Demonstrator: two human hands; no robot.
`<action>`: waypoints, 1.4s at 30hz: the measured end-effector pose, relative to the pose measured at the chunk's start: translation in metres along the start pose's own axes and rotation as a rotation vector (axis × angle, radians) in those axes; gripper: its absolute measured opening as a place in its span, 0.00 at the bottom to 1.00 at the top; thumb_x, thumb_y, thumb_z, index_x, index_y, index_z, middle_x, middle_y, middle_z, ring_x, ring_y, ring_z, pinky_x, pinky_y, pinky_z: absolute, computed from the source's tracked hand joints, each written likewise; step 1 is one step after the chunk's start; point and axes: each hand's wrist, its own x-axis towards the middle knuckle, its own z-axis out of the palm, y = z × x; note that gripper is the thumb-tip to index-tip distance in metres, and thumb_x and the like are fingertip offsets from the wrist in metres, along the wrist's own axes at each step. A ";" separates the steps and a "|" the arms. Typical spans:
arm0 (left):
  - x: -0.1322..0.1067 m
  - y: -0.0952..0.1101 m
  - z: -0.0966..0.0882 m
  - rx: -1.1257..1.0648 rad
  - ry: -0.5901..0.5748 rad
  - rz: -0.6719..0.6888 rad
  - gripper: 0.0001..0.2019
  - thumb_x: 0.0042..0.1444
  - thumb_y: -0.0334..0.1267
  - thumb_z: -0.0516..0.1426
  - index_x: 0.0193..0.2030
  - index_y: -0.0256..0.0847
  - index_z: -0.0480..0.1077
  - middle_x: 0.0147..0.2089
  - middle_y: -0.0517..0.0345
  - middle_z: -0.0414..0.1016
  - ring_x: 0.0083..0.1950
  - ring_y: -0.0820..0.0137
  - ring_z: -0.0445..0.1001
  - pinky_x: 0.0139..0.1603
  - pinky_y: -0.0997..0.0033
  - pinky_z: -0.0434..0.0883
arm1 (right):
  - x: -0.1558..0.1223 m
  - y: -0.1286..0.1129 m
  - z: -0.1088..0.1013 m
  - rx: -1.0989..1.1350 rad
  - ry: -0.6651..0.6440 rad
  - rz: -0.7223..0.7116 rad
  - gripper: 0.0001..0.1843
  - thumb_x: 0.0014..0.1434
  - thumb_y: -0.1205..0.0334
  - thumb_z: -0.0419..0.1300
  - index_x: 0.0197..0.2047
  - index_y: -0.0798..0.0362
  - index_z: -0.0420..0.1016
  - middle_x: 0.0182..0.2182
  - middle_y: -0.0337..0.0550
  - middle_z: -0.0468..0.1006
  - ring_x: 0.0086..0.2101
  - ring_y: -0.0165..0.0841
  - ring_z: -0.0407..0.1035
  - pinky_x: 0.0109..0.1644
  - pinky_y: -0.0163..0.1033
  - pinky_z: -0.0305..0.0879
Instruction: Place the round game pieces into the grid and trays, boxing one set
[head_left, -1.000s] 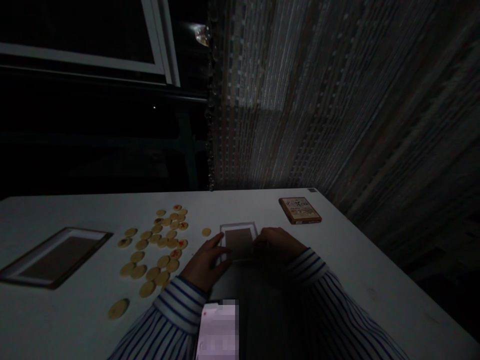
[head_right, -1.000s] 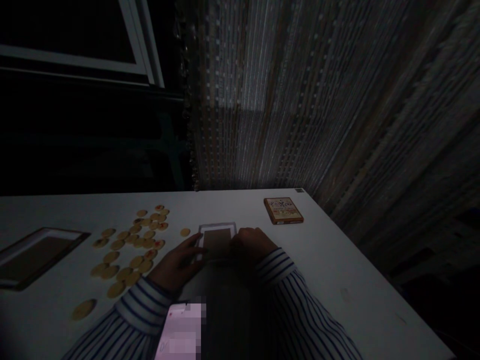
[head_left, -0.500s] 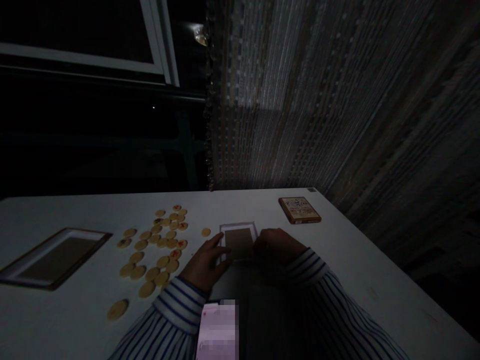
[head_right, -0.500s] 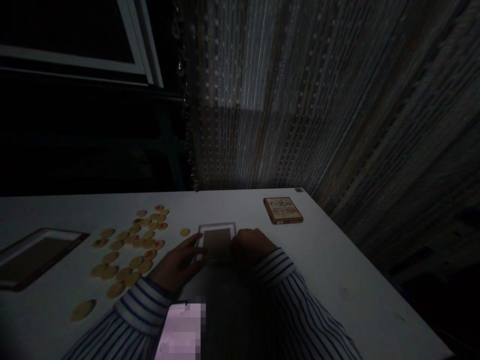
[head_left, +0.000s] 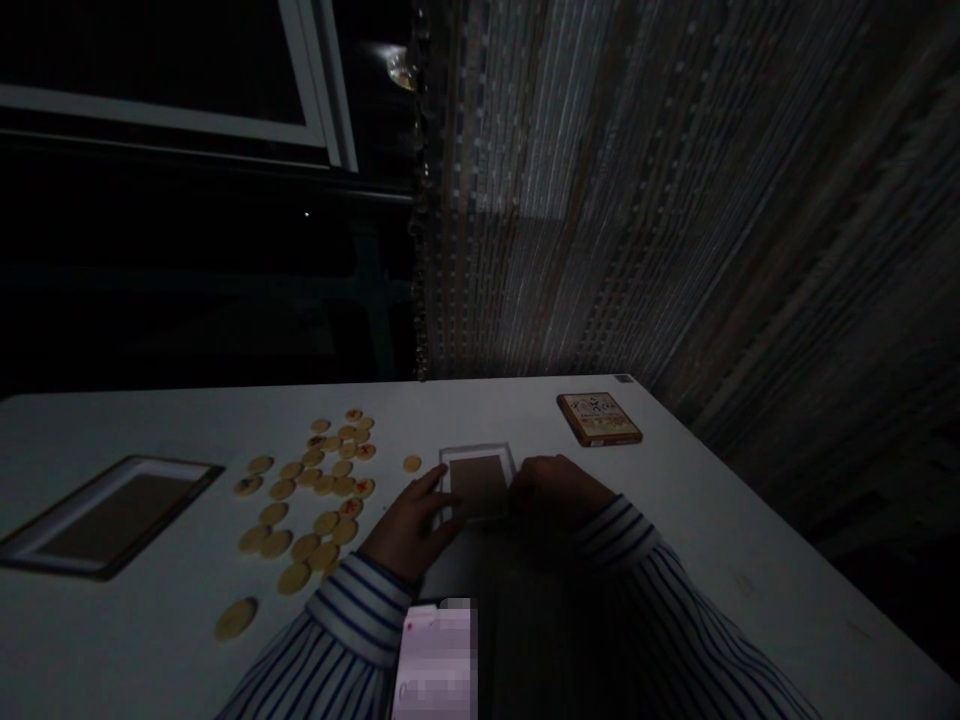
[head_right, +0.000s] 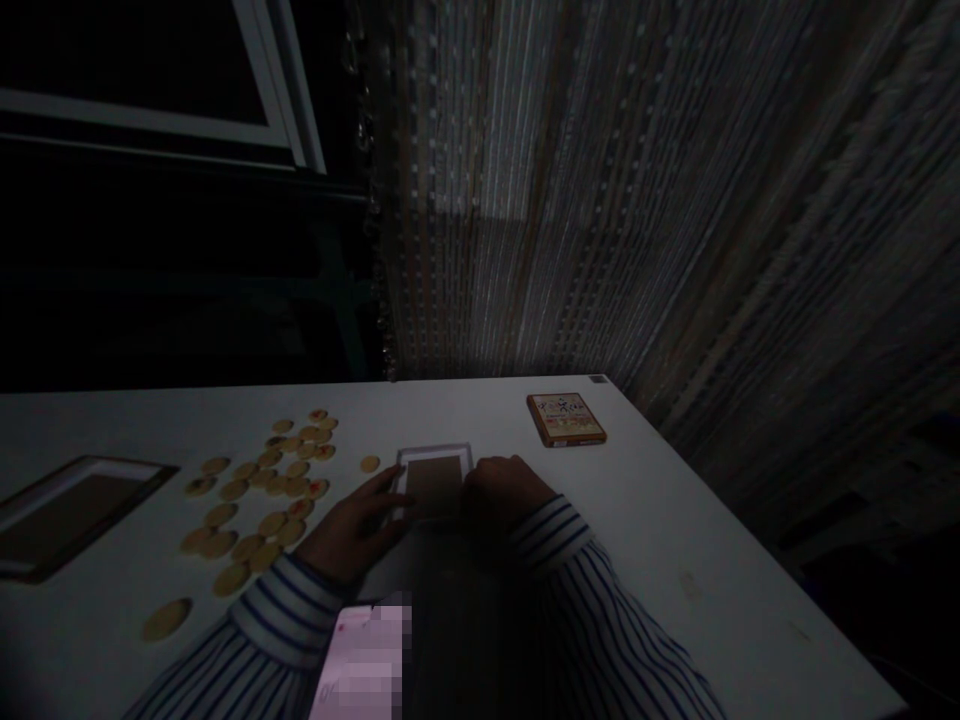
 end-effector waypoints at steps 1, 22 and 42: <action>0.000 0.000 0.000 0.000 0.007 0.002 0.14 0.49 0.39 0.55 0.42 0.40 0.72 0.60 0.47 0.59 0.59 0.58 0.60 0.57 0.56 0.61 | 0.000 0.000 0.000 -0.002 0.008 0.000 0.12 0.50 0.56 0.56 0.37 0.47 0.76 0.35 0.42 0.77 0.37 0.34 0.70 0.38 0.34 0.59; 0.001 -0.001 0.001 -0.012 0.013 0.024 0.13 0.49 0.37 0.55 0.42 0.41 0.72 0.60 0.48 0.59 0.59 0.59 0.60 0.57 0.55 0.60 | 0.001 0.001 0.002 0.010 -0.020 -0.022 0.11 0.50 0.59 0.55 0.35 0.46 0.77 0.34 0.40 0.78 0.36 0.33 0.70 0.36 0.33 0.60; 0.001 0.001 0.000 -0.007 0.020 0.008 0.13 0.48 0.37 0.55 0.41 0.41 0.72 0.60 0.47 0.60 0.58 0.58 0.61 0.56 0.56 0.62 | -0.002 -0.003 -0.003 0.024 -0.023 0.015 0.12 0.50 0.58 0.55 0.37 0.47 0.76 0.36 0.41 0.78 0.38 0.35 0.70 0.39 0.34 0.61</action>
